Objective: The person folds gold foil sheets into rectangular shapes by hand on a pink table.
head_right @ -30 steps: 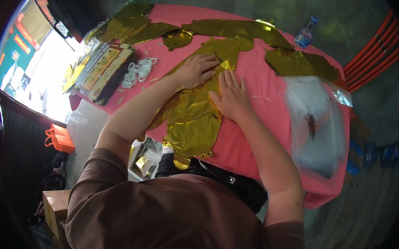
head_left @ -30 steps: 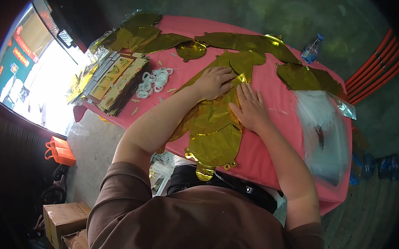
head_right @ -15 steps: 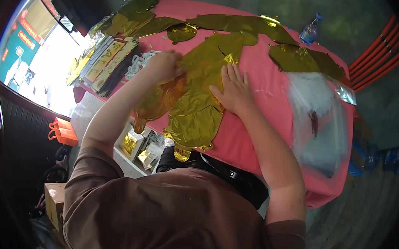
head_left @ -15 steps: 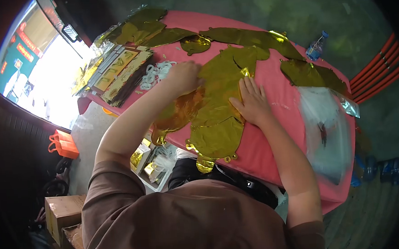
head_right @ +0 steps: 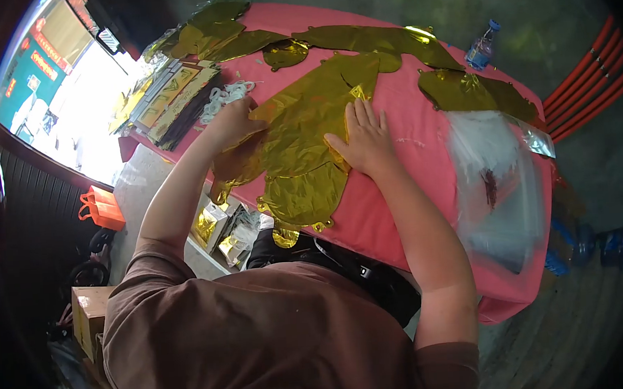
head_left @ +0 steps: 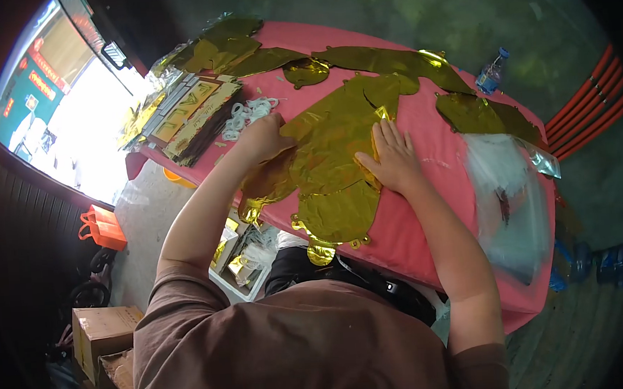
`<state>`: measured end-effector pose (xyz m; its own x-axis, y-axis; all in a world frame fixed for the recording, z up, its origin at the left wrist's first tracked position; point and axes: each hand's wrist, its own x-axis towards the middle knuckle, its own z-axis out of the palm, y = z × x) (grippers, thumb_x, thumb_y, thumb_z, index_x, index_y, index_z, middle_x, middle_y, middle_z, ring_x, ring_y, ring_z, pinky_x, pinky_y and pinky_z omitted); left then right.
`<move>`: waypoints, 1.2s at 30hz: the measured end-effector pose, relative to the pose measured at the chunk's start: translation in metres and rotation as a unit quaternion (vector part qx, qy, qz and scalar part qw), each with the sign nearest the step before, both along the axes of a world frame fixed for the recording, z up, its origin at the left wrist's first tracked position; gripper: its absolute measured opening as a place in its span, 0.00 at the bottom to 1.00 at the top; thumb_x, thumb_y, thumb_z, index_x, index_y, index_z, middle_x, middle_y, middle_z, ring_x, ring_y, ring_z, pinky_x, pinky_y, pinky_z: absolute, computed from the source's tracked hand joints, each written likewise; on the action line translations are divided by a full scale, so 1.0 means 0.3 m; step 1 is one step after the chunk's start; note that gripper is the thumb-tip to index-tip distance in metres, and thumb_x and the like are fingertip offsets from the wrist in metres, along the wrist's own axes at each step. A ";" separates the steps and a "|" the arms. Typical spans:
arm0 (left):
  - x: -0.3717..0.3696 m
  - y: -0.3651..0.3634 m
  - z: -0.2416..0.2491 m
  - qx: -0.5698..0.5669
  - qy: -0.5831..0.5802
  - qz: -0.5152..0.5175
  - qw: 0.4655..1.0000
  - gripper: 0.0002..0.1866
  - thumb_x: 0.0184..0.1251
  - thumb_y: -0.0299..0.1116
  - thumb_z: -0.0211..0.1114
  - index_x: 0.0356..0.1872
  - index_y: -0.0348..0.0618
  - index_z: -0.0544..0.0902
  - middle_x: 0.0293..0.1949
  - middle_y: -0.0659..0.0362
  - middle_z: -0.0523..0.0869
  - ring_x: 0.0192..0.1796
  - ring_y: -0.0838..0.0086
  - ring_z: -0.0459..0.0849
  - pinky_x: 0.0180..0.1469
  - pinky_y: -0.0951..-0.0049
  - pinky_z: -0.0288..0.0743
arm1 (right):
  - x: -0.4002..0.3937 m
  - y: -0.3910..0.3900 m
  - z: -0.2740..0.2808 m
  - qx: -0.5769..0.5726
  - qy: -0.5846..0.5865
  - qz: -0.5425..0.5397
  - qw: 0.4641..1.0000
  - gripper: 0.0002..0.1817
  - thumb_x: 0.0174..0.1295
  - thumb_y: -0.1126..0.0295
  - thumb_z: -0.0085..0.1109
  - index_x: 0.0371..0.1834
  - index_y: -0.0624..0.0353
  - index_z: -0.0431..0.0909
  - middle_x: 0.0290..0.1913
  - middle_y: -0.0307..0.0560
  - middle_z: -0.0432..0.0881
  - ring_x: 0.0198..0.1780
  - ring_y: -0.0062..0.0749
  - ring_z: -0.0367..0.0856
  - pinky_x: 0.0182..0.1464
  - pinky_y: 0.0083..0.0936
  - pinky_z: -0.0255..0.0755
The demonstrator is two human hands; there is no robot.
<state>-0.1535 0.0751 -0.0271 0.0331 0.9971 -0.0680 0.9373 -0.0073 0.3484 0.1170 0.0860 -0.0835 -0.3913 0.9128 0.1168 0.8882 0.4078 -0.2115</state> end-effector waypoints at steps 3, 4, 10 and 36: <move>-0.041 -0.058 0.019 0.016 -0.019 -0.019 1.000 0.26 0.48 0.42 0.69 0.46 0.35 0.78 0.39 0.44 0.82 0.44 0.57 0.82 0.46 0.63 0.73 | 0.003 0.004 0.005 0.006 0.000 -0.004 1.000 0.45 0.61 0.40 0.43 0.70 0.65 0.50 0.73 0.56 0.49 0.74 0.42 0.44 0.72 0.45 0.38; -0.043 -0.083 0.031 0.013 -0.020 -0.021 1.000 0.26 0.48 0.42 0.69 0.46 0.35 0.78 0.39 0.44 0.82 0.44 0.57 0.82 0.46 0.63 0.73 | 0.001 -0.001 0.000 0.004 -0.001 0.000 1.000 0.45 0.61 0.39 0.43 0.70 0.65 0.50 0.73 0.56 0.49 0.74 0.41 0.44 0.72 0.45 0.38; -0.024 -0.177 0.117 -0.010 -0.144 -0.024 0.989 0.20 0.49 0.36 0.67 0.43 0.38 0.79 0.30 0.51 0.82 0.34 0.68 0.81 0.39 0.68 0.72 | -0.001 -0.002 0.004 0.001 -0.014 -0.001 1.000 0.45 0.60 0.40 0.44 0.70 0.65 0.49 0.73 0.56 0.49 0.74 0.41 0.44 0.72 0.44 0.38; 0.113 -0.037 0.003 -0.026 -0.361 -0.188 0.913 0.11 0.63 0.34 0.60 0.41 0.38 0.79 0.27 0.60 0.82 0.32 0.81 0.80 0.36 0.75 0.73 | 0.000 -0.003 0.006 0.018 -0.039 -0.004 0.999 0.36 0.62 0.57 0.46 0.71 0.60 0.49 0.73 0.54 0.49 0.74 0.41 0.44 0.72 0.43 0.38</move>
<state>-0.1196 0.0639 -0.0261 0.4264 0.9025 0.0606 0.3976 -0.2472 0.8836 0.1170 0.0852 -0.0819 -0.3927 0.9119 0.1191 0.9048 0.4063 -0.1278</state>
